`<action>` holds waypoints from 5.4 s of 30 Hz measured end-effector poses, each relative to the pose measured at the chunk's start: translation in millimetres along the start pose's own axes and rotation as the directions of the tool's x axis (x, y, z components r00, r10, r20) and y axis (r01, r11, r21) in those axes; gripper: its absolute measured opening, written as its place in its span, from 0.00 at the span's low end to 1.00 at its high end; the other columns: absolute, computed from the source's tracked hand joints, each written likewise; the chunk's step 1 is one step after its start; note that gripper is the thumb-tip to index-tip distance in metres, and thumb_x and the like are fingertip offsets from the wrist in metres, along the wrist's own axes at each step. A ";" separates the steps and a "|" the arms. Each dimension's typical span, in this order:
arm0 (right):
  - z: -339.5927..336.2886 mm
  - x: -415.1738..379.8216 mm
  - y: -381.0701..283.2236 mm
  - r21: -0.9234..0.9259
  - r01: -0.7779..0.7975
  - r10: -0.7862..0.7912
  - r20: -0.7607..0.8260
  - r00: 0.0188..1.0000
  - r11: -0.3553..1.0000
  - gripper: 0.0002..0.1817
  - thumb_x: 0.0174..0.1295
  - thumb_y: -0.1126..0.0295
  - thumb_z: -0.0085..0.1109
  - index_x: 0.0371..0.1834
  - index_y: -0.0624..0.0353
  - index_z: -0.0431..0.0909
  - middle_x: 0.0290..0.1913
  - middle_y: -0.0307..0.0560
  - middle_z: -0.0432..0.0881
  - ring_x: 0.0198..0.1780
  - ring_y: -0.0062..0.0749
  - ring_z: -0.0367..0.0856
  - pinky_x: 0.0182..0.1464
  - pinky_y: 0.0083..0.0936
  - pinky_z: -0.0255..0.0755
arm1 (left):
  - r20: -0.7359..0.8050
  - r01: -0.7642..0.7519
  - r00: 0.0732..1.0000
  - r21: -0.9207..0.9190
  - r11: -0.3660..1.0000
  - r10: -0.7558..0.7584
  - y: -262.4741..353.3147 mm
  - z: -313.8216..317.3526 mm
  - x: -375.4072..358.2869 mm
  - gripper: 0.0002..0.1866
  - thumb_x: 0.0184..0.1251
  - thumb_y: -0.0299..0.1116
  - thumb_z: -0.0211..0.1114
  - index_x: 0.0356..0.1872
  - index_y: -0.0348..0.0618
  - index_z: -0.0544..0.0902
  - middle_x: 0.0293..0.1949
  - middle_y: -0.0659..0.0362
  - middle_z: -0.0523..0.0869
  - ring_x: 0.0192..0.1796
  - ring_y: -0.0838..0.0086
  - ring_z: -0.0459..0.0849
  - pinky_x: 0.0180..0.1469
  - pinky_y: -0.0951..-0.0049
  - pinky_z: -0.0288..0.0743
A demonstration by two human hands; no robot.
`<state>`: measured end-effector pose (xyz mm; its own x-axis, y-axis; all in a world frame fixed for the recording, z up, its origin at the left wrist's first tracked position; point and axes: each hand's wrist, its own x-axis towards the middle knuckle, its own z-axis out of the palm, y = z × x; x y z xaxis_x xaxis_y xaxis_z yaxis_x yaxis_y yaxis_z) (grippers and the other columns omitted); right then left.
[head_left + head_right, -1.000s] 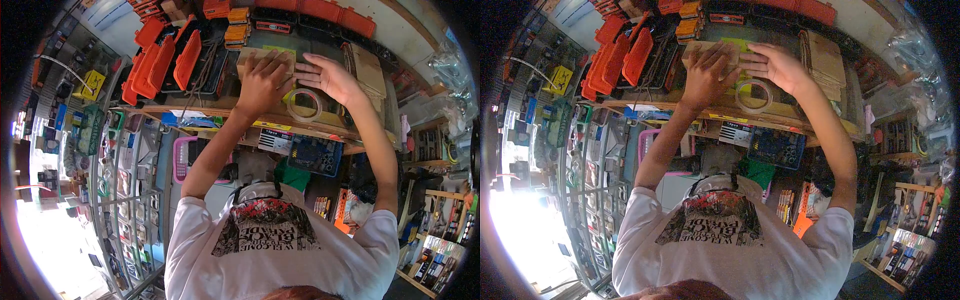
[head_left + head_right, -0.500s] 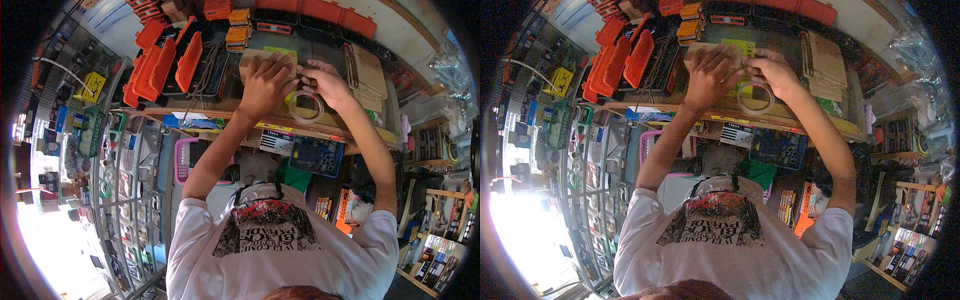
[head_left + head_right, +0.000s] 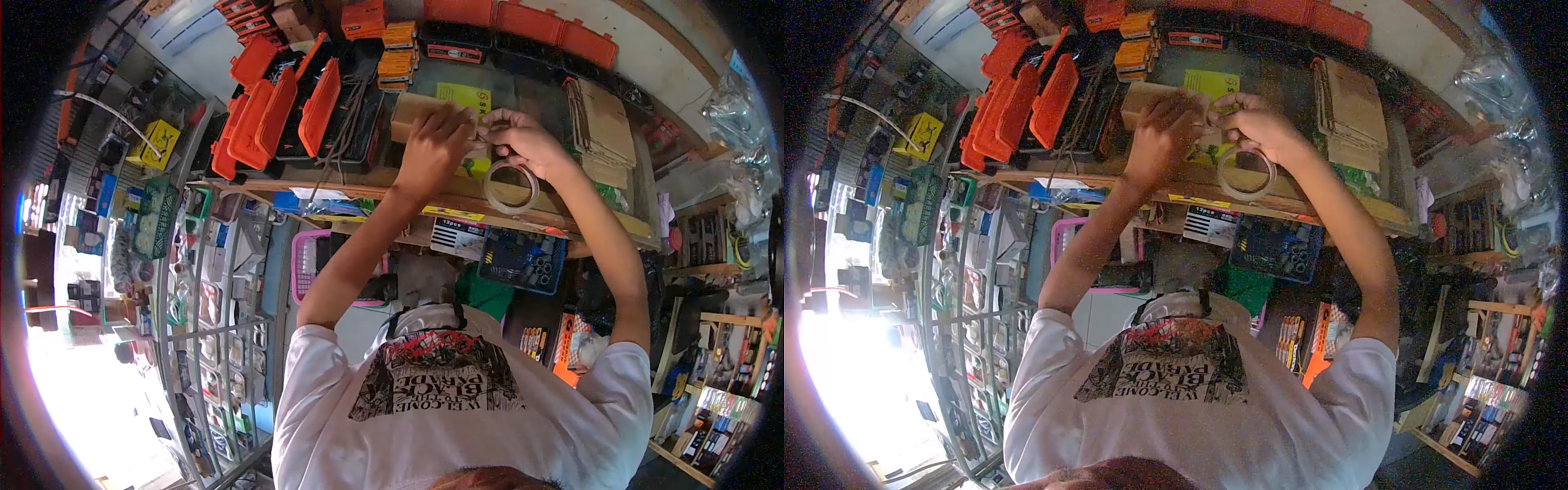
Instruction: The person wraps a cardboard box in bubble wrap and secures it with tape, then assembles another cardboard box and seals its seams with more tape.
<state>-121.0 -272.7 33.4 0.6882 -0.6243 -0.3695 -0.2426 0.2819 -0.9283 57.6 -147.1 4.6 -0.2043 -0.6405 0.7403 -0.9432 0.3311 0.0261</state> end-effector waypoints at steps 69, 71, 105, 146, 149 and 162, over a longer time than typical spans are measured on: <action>-1.7 14.5 -48.5 -0.626 0.709 -0.637 0.699 0.324 -0.326 0.10 0.44 0.83 0.67 0.31 0.60 0.84 0.45 0.39 0.85 0.59 0.41 0.79 0.64 0.42 0.70 | 0.064 0.255 0.967 -0.243 0.936 -0.247 -3.6 3.4 -10.1 0.35 0.66 0.42 0.73 0.68 0.39 0.67 0.66 0.44 0.73 0.64 0.39 0.76 0.63 0.46 0.76; -1.3 11.6 -49.8 -0.619 0.721 -0.674 0.679 0.292 -0.311 0.10 0.46 0.83 0.67 0.33 0.60 0.85 0.45 0.40 0.85 0.58 0.42 0.80 0.63 0.41 0.71 | 0.027 0.231 0.973 -0.214 0.949 -0.231 -1.8 2.2 -8.7 0.35 0.63 0.38 0.74 0.67 0.40 0.68 0.67 0.46 0.73 0.62 0.43 0.79 0.61 0.49 0.77; -12.9 -67.8 -29.6 -0.819 0.512 -0.933 0.350 0.086 -0.260 0.11 0.61 0.72 0.73 0.46 0.52 0.83 0.41 0.35 0.88 0.41 0.32 0.82 0.50 0.33 0.69 | 0.002 0.048 0.999 -0.157 0.986 -0.048 -9.2 -1.2 -5.7 0.19 0.68 0.39 0.71 0.55 0.42 0.82 0.59 0.48 0.83 0.59 0.45 0.83 0.63 0.49 0.76; 36.1 -44.8 8.4 -0.930 0.316 -0.797 0.045 0.603 0.186 0.24 0.59 0.63 0.75 0.59 0.51 0.81 0.51 0.44 0.78 0.60 0.45 0.74 0.71 0.46 0.57 | 0.063 0.385 0.920 -0.321 0.865 -0.386 -36.9 2.6 -32.6 0.39 0.66 0.32 0.75 0.72 0.35 0.61 0.63 0.40 0.74 0.62 0.47 0.79 0.60 0.54 0.78; 38.4 -41.1 4.6 -0.926 0.376 -0.833 0.185 0.522 0.030 0.17 0.59 0.67 0.73 0.51 0.53 0.85 0.45 0.41 0.78 0.57 0.41 0.76 0.70 0.47 0.57 | -0.277 0.087 0.948 -0.257 0.962 -0.159 -10.7 -50.8 1.6 0.28 0.69 0.27 0.70 0.67 0.36 0.70 0.59 0.41 0.78 0.56 0.42 0.81 0.58 0.51 0.77; 37.4 -48.7 27.8 -0.927 0.366 -0.795 0.284 0.536 -0.084 0.22 0.64 0.67 0.68 0.62 0.44 0.85 0.69 0.46 0.77 0.76 0.48 0.65 0.80 0.54 0.49 | 0.234 0.073 0.971 -0.134 0.988 -0.040 -31.4 -22.6 7.6 0.24 0.73 0.38 0.61 0.67 0.44 0.78 0.71 0.35 0.71 0.73 0.41 0.72 0.74 0.44 0.64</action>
<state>-135.8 -207.2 27.1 0.7557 -0.3516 0.5525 -0.3610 -0.9276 -0.0964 91.6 -146.7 24.5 -0.2224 -0.7974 0.5610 -0.9120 0.3736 0.1695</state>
